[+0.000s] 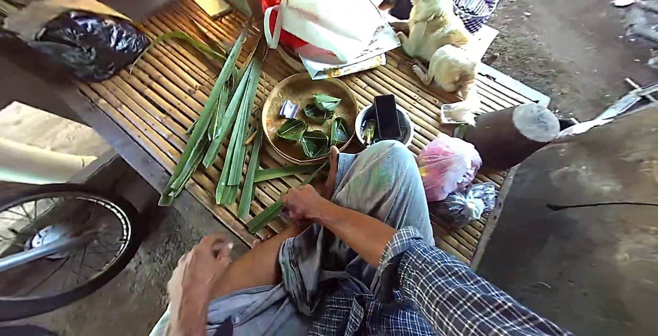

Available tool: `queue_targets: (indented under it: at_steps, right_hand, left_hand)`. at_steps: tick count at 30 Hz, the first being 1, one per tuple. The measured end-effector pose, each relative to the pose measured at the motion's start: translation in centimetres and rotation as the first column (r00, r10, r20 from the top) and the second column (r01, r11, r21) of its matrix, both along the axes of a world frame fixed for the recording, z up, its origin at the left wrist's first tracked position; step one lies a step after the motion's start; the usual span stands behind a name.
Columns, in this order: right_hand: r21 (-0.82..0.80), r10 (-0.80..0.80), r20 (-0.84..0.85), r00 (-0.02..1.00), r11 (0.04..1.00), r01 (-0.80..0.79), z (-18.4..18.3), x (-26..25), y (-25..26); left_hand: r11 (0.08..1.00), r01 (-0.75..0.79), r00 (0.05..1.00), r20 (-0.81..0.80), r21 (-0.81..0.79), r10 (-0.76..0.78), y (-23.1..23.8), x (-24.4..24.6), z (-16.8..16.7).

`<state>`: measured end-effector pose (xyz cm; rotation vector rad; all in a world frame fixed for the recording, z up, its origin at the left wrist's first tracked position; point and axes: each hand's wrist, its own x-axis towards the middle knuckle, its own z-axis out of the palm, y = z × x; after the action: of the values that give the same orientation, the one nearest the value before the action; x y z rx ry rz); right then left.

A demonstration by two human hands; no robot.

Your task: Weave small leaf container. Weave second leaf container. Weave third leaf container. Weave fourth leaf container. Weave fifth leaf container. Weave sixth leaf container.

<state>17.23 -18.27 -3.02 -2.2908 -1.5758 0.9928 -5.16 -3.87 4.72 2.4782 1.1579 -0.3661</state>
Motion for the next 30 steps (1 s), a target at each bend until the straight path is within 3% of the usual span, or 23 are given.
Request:
queue_targets:
  at_steps: [2,4,6,7,8,9,12,14,16,19,23,25,26,27,28,30]
  right_hand:
    - [0.086,-0.190,-0.162,0.968,0.975,0.206,1.4,0.1,-1.4]
    - [0.152,-0.311,-0.451,0.837,0.897,0.415,4.4,0.4,-3.1]
    - [0.189,-0.234,-0.791,0.565,0.785,0.590,8.9,0.9,-6.2]
    - [0.202,-0.136,-0.893,0.428,0.729,0.654,11.4,1.5,-8.1]
    - [0.246,-0.036,-0.928,0.370,0.685,0.686,13.8,2.3,-10.0]
    - [0.324,0.049,-0.921,0.386,0.645,0.692,15.9,3.4,-12.1]
    - [0.618,0.185,-0.766,0.616,0.477,0.625,21.7,8.3,-17.6]
    - [0.718,0.152,-0.680,0.717,0.336,0.609,24.3,11.2,-20.7]
    - [0.721,0.061,-0.673,0.737,0.274,0.636,25.3,13.3,-23.8]
    - [0.648,-0.129,-0.718,0.684,0.235,0.724,23.4,14.7,-27.0]
    - [0.482,-0.493,-0.671,0.554,0.277,0.831,16.6,14.7,-29.6]
    - [0.375,-0.628,-0.606,0.488,0.315,0.872,12.6,15.0,-29.8]
    - [0.328,-0.669,-0.579,0.465,0.332,0.885,10.7,15.4,-29.6]
    - [0.289,-0.700,-0.549,0.456,0.353,0.890,9.0,15.9,-29.0]
    - [0.263,-0.728,-0.506,0.463,0.381,0.886,7.5,16.6,-28.2]
    - [0.183,-0.765,-0.446,0.465,0.431,0.884,5.1,18.2,-26.1]
  left_hand:
    - [0.998,-0.051,0.977,-0.210,-0.021,0.045,2.3,-2.6,0.2]
    - [0.985,-0.105,0.911,-0.409,-0.137,0.040,4.0,-4.7,-0.1]
    - [0.971,-0.125,0.879,-0.476,-0.202,0.014,4.4,-5.0,0.1]
    - [0.975,-0.130,0.873,-0.487,-0.181,0.025,3.9,-4.5,0.5]
    - [0.983,-0.124,0.868,-0.495,-0.137,0.041,3.0,-3.9,1.0]
    - [0.990,-0.118,0.863,-0.501,-0.078,0.064,1.7,-3.4,1.7]
    - [0.985,-0.155,0.842,-0.511,0.081,0.175,-2.1,-1.9,5.3]
    - [0.977,-0.149,0.850,-0.486,0.155,0.206,-4.0,-1.6,8.1]
    - [0.977,-0.110,0.882,-0.435,0.184,0.181,-5.6,-1.8,9.6]
    - [0.960,-0.042,0.907,-0.392,0.276,0.153,-8.5,-2.1,12.3]
    - [0.907,-0.001,0.889,-0.416,0.420,0.193,-13.8,-2.9,17.0]
    - [0.812,0.147,0.950,-0.308,0.565,0.043,-15.9,-5.0,17.7]
    - [0.786,0.227,0.938,-0.346,0.575,-0.018,-17.9,-4.2,19.2]
    - [0.905,0.020,0.817,-0.528,0.425,0.230,-21.5,0.8,22.6]
    - [0.925,0.009,0.837,-0.508,0.381,0.201,-22.5,2.1,24.0]
    - [0.945,0.052,0.946,-0.320,0.324,0.058,-23.0,1.8,24.7]
